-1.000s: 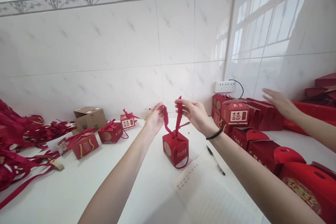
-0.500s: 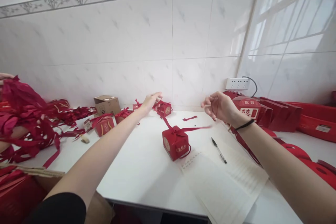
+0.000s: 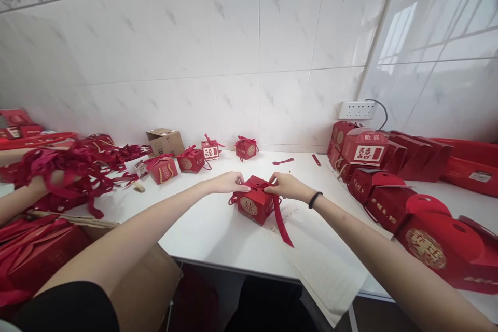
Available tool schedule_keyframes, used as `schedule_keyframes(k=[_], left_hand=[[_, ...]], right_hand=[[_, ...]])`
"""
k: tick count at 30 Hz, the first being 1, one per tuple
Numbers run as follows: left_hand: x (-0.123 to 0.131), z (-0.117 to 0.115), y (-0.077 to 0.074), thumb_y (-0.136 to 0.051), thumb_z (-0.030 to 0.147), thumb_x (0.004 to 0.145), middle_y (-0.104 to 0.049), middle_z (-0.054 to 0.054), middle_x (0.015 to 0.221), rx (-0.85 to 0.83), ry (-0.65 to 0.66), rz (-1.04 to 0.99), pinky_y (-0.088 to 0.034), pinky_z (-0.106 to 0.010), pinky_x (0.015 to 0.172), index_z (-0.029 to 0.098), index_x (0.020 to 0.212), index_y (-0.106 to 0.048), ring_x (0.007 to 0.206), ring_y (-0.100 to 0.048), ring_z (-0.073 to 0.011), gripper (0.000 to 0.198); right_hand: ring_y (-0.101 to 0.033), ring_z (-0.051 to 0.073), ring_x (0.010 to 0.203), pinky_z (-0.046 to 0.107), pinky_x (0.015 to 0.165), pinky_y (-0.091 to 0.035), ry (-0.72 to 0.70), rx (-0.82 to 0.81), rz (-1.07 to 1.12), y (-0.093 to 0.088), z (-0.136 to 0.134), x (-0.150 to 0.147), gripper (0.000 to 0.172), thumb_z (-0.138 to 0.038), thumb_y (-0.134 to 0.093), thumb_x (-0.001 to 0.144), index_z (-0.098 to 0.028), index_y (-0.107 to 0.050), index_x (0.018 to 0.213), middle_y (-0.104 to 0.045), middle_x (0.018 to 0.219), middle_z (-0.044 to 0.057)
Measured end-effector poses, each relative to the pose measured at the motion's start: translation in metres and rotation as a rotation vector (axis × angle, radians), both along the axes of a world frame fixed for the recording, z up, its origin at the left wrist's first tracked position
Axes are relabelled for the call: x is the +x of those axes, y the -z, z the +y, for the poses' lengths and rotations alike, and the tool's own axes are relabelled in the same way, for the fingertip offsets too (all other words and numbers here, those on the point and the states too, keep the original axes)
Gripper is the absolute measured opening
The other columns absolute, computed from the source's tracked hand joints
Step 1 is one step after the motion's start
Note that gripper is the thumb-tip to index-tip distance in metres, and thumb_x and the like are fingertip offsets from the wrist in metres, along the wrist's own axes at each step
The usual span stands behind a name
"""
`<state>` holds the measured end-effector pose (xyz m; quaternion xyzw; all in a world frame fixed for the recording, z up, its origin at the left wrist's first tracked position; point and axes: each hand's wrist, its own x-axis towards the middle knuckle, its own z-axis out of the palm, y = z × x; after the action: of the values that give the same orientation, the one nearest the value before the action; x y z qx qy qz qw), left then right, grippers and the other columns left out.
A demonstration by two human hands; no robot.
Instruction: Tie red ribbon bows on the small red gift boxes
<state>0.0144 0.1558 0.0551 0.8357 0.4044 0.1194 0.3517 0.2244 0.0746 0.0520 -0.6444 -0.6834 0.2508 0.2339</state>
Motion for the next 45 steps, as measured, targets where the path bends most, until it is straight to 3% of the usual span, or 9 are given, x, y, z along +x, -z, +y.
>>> schedule_keyframes(k=[5,10,17,21,26,32,37,45], left_hand=[[-0.031,-0.024,-0.011,-0.065,0.061,0.060,-0.049,0.003,0.060,-0.190,0.110,0.125,-0.033,-0.023,0.053,0.016,0.066,-0.050,0.055,-0.046,-0.0105,0.049],[-0.054,-0.046,-0.013,-0.062,0.060,0.067,-0.039,0.006,0.050,-0.426,0.058,-0.031,-0.035,-0.026,0.058,0.015,0.061,-0.045,0.051,-0.043,-0.0091,0.048],[-0.063,-0.053,-0.001,-0.062,0.057,0.069,-0.055,0.000,0.074,-0.550,0.034,-0.170,-0.040,-0.026,0.064,0.013,0.072,-0.055,0.065,-0.051,-0.0100,0.045],[-0.064,-0.053,0.001,-0.063,0.053,0.072,-0.057,-0.001,0.074,-0.574,0.058,-0.182,-0.042,-0.027,0.068,0.013,0.074,-0.060,0.068,-0.053,-0.0106,0.040],[-0.074,-0.048,0.006,-0.065,0.045,0.074,-0.062,-0.003,0.070,-0.738,0.220,-0.177,-0.045,-0.029,0.072,0.012,0.080,-0.065,0.065,-0.057,-0.0112,0.034],[-0.079,-0.042,0.008,-0.061,0.045,0.078,-0.064,-0.003,0.069,-0.704,0.266,-0.152,-0.046,-0.027,0.073,0.013,0.078,-0.065,0.066,-0.060,-0.0112,0.032],[-0.079,-0.039,0.008,-0.059,0.050,0.078,-0.065,-0.003,0.072,-0.648,0.311,-0.091,-0.046,-0.024,0.069,0.015,0.080,-0.065,0.067,-0.059,-0.0114,0.036],[-0.078,-0.038,0.007,-0.055,0.054,0.078,-0.063,-0.002,0.068,-0.572,0.319,-0.021,-0.044,-0.023,0.065,0.015,0.073,-0.059,0.064,-0.057,-0.0106,0.040]], right_hand=[[-0.063,0.016,0.079,0.023,0.062,-0.048,-0.079,0.083,0.026,0.002,-0.012,-0.015,0.021,-0.025,-0.064,0.077,-0.016,-0.056,0.094,-0.063,0.102,0.008],[-0.060,0.015,0.074,0.025,0.063,-0.045,-0.136,0.063,0.112,0.006,-0.016,-0.026,0.022,-0.029,-0.065,0.076,-0.016,-0.058,0.092,-0.063,0.089,0.006],[-0.049,0.012,0.059,0.028,0.065,-0.044,-0.105,-0.243,0.382,0.013,-0.015,-0.027,0.058,-0.066,-0.041,0.081,-0.013,-0.057,0.068,-0.052,0.059,0.002],[-0.053,0.014,0.070,0.029,0.070,-0.044,-0.247,-0.333,0.423,0.022,-0.018,-0.031,0.056,-0.069,-0.053,0.072,-0.013,-0.059,0.072,-0.060,0.075,0.006],[-0.054,0.016,0.079,0.030,0.075,-0.043,-0.367,-0.349,0.589,0.027,-0.018,-0.031,0.051,-0.063,-0.060,0.072,-0.012,-0.061,0.076,-0.061,0.084,0.007],[-0.053,0.012,0.068,0.028,0.071,-0.041,-0.469,-0.361,0.792,0.040,-0.013,-0.023,0.045,-0.057,-0.064,0.073,-0.013,-0.056,0.069,-0.057,0.074,0.003],[-0.053,0.012,0.058,0.024,0.056,-0.035,-0.397,-0.350,0.824,0.054,-0.011,-0.017,0.047,-0.055,-0.072,0.065,-0.016,-0.045,0.061,-0.047,0.052,-0.004],[-0.041,0.009,0.055,0.024,0.056,-0.033,-0.434,-0.340,0.675,0.041,-0.017,-0.011,0.045,-0.056,-0.066,0.069,-0.014,-0.053,0.061,-0.048,0.059,-0.002]])
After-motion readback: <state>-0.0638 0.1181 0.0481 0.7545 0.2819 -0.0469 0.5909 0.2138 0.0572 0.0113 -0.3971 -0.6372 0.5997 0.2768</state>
